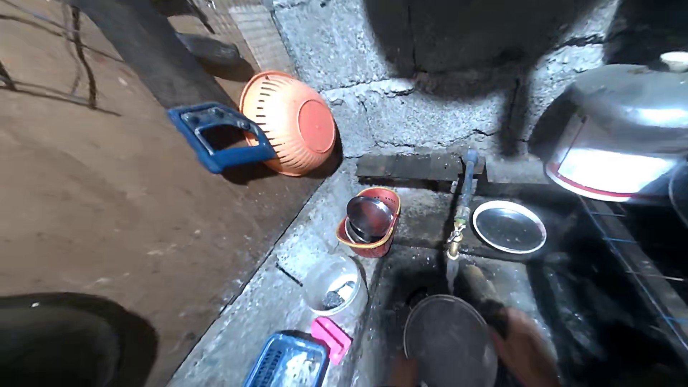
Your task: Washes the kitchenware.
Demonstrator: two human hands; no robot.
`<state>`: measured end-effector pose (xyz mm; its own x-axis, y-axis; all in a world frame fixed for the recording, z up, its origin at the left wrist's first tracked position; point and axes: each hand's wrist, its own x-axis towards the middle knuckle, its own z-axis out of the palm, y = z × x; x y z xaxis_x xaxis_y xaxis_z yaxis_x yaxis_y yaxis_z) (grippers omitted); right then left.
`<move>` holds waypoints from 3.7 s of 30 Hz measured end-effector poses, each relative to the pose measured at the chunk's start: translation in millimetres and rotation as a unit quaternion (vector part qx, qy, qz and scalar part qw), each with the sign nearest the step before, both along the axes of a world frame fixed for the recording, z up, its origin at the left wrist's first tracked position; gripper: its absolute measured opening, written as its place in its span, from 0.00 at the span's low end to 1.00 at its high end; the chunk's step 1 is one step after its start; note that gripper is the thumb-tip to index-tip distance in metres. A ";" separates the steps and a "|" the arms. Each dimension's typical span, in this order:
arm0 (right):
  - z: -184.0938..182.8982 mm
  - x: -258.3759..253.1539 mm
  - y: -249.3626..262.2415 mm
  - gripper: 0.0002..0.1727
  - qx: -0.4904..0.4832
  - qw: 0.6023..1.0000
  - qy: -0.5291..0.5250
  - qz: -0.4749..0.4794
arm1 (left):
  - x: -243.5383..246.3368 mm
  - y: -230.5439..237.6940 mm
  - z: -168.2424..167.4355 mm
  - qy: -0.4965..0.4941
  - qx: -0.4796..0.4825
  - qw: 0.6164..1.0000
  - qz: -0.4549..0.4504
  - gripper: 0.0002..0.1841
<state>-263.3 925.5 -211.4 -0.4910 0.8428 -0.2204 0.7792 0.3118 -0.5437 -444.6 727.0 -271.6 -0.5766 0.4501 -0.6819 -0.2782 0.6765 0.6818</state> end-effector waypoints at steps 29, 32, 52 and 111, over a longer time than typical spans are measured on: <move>51.8 -18.2 -80.6 0.13 0.211 0.931 0.084 0.286 | -19.6 28.8 72.3 -0.206 0.127 0.954 0.178 0.44; 42.7 -1.5 -87.3 0.10 0.304 0.914 0.106 0.247 | -2.8 48.1 115.3 -0.214 0.209 0.950 0.093 0.38; 30.9 -103.5 20.2 0.31 0.017 0.990 0.117 0.071 | -10.3 122.1 111.7 0.226 0.176 0.956 -0.069 0.21; 19.4 -82.9 -28.3 0.60 -0.161 0.951 0.249 -0.085 | 3.8 100.0 100.2 0.297 0.177 0.908 -0.235 0.12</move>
